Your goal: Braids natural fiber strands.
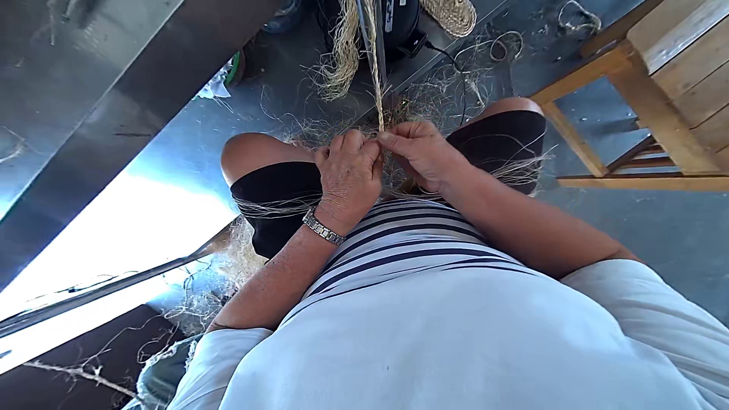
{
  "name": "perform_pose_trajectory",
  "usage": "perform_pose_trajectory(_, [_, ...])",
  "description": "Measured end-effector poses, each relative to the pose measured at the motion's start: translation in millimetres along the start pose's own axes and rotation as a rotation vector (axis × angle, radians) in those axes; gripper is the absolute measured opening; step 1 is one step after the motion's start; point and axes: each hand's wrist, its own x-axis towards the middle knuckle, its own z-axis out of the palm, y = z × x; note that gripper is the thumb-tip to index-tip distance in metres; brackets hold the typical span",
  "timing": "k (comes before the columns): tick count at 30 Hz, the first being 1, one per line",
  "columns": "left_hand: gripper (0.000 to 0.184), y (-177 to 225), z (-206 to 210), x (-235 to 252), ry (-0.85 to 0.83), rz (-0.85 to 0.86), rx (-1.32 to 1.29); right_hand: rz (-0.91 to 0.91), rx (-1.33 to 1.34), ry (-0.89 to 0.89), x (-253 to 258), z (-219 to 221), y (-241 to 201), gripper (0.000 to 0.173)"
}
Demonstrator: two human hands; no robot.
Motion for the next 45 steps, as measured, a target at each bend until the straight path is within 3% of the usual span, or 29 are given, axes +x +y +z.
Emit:
perform_pose_trajectory(2, [0.028,1,0,0,-0.022,0.019,0.005,0.014,-0.021,0.006,-1,-1,2,0.017])
perform_pose_trajectory(4, [0.026,-2,-3,3,-0.08,-0.012,-0.163,0.011,-0.013,0.014,-2,-2,-1,0.017])
perform_pose_trajectory(8, [0.027,-19,-11,11,-0.251,-0.398,-1.138,0.07,0.056,-0.075,-3,-7,-4,0.019])
perform_pose_trajectory(10, [0.034,-35,-16,11,-0.314,-0.44,-1.526,0.1,0.08,-0.118,-4,-10,-6,0.02])
perform_pose_trajectory(12, [0.036,-52,-25,10,-0.375,-0.373,-1.694,0.121,0.072,-0.151,-4,-13,-10,0.02])
perform_pose_trajectory(14, [0.032,-67,-42,4,-0.398,-0.263,-1.677,0.125,0.047,-0.173,-4,-18,-15,0.02])
perform_pose_trajectory(17, [0.024,-88,-95,-23,-0.264,-0.245,-1.408,0.108,-0.007,-0.188,-6,-28,-21,0.021])
perform_pose_trajectory(21, [0.018,-145,-168,-92,-0.034,-0.456,-0.776,0.058,-0.1,-0.211,-7,-38,-26,0.022])
perform_pose_trajectory(23, [0.015,-178,-188,-123,0.044,-0.652,-0.288,0.005,-0.205,-0.194,-7,-37,-28,0.022])
perform_pose_trajectory(25, [0.039,-190,-201,-139,-0.05,-0.845,0.207,-0.066,-0.358,-0.17,-5,-36,-27,0.021])
perform_pose_trajectory(27, [0.048,-185,-199,-142,-0.101,-0.886,0.437,-0.126,-0.462,-0.156,-4,-34,-24,0.02])
perform_pose_trajectory(30, [0.045,-128,-183,-112,-0.051,-0.478,0.343,-0.145,-0.549,-0.143,-5,-31,-23,0.019])
perform_pose_trajectory(34, [0.042,-43,-122,-29,-0.023,0.079,-0.122,-0.175,-0.553,-0.164,-8,-28,-27,0.018])
perform_pose_trajectory(37, [0.043,-17,-60,26,-0.319,0.005,-0.462,-0.191,-0.524,-0.161,-10,-29,-25,0.018])
perform_pose_trajectory(41, [0.018,1,-11,50,-0.433,-0.153,-0.944,-0.214,-0.475,-0.143,-11,-39,-23,0.017])
perform_pose_trajectory(45, [0.023,1,-6,56,-0.461,-0.162,-0.862,-0.211,-0.54,-0.152,-8,-48,-21,0.014])
